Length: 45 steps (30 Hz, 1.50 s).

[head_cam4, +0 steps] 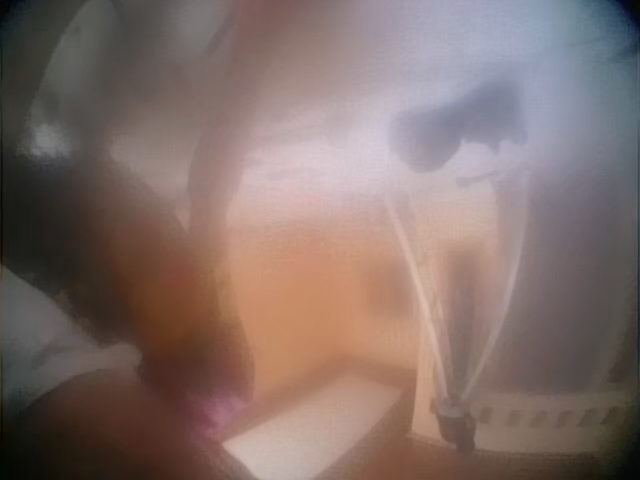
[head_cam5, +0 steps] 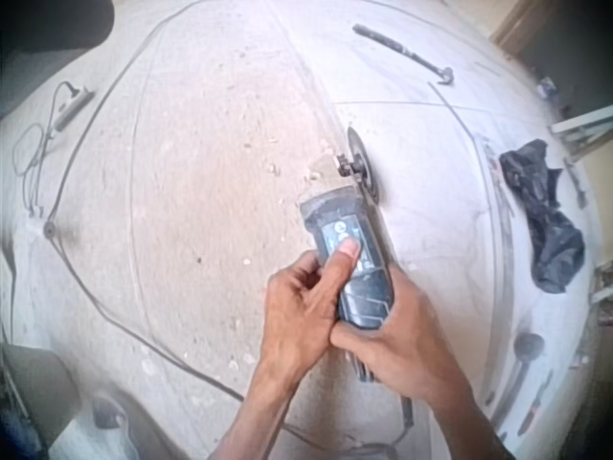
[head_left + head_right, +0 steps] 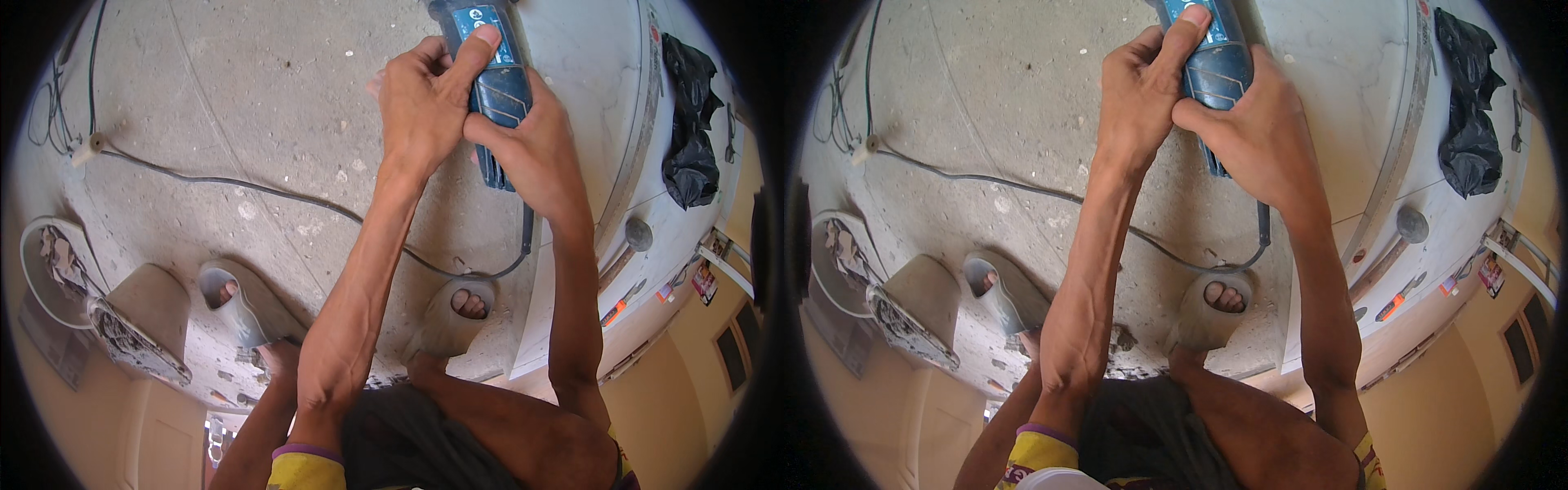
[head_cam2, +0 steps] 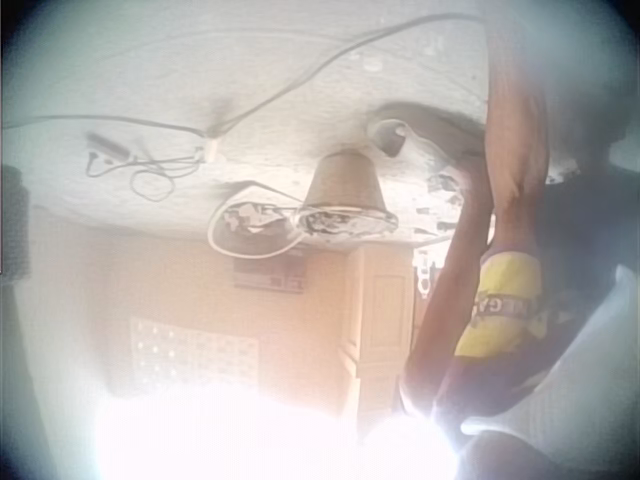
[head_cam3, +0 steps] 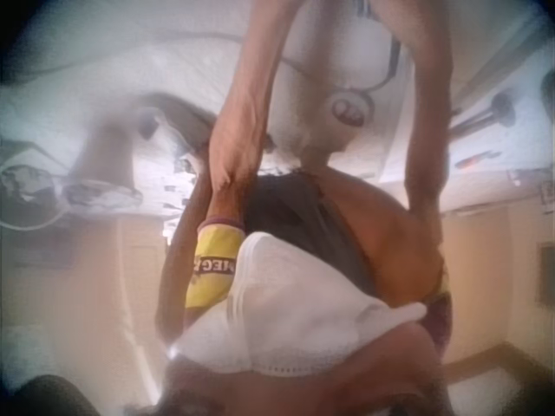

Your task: The person uses an angle grinder to smooth a concrete floor surface, moving the tool back and forth to remove material. The person then switches to a hammer and chisel to chip away at the floor, creating debris.

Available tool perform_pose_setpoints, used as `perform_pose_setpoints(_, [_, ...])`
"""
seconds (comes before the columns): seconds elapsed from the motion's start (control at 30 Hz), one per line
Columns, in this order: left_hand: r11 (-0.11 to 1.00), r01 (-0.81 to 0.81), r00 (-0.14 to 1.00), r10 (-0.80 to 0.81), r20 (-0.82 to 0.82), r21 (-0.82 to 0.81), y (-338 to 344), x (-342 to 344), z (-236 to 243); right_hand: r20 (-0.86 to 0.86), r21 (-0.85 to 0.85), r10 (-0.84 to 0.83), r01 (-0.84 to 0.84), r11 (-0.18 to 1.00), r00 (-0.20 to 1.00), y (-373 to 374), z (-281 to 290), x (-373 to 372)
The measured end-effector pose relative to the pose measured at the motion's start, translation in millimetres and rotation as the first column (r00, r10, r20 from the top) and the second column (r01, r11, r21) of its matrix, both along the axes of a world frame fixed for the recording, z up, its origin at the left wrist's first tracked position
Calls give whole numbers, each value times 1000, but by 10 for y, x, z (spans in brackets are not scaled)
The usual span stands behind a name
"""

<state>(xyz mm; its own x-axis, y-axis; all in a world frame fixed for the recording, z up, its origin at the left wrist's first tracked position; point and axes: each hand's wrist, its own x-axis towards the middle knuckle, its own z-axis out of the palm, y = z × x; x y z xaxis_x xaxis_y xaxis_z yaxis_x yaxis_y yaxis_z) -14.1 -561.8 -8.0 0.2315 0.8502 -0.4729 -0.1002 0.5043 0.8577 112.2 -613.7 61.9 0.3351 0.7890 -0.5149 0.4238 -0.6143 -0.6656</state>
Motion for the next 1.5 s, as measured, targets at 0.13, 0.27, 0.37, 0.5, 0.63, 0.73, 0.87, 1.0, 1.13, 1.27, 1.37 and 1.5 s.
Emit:
perform_pose_setpoints(0.13, [1000, 11, 1000, -11, -19, -11, -14, -2, -2, -25, 7, -13, 13, 1000, 1000, -7, -6, -11])
perform_pose_setpoints(0.27, [1000, 4, 1000, -5, -24, -13, -34, 2, 23, -4, 28, 3, -3, 1000, 1000, -38, -20, -3])
perform_pose_setpoints(0.37, [1000, 1, 1000, -1, -27, -8, -29, 11, -3, 2, 43, 14, -14, 999, 1000, -40, -30, 9])
perform_pose_setpoints(0.5, [1000, -2, 1000, 2, -29, -6, -47, 33, -17, 16, 48, 8, -9, 999, 1000, -66, -35, 22])
perform_pose_setpoints(0.63, [1000, -10, 999, 10, -35, 2, -48, 17, -23, -17, 65, 11, -10, 998, 1000, -42, -34, 10])
perform_pose_setpoints(0.73, [1000, -4, 999, 4, -34, 4, -41, 50, -46, 1, 56, 13, -13, 998, 1000, -72, -49, 40])
perform_pose_setpoints(0.87, [1000, -8, 999, 8, -35, 1, -60, 31, -25, -5, 52, 22, -22, 998, 1000, -80, -37, 35])
perform_pose_setpoints(1.0, [1000, -8, 999, 8, -32, 2, -74, 37, -19, 6, 46, 18, -18, 999, 1000, -104, -30, 34])
perform_pose_setpoints(1.13, [1000, -10, 1000, 10, -29, -2, -110, 46, -20, -15, 52, 21, -20, 998, 1000, -139, -49, 51])
perform_pose_setpoints(1.27, [1000, -9, 1000, 9, -29, 0, -132, 49, -2, -12, 39, 23, -23, 999, 1000, -160, -27, 52])
perform_pose_setpoints(1.37, [1000, -11, 1000, 11, -28, 0, -150, 46, 6, -49, 18, 16, -16, 1000, 999, -163, -21, 63])
perform_pose_setpoints(1.5, [1000, -18, 999, 18, -30, 2, -167, 56, 3, -80, -10, 0, -1, 1000, 997, -183, -42, 79])
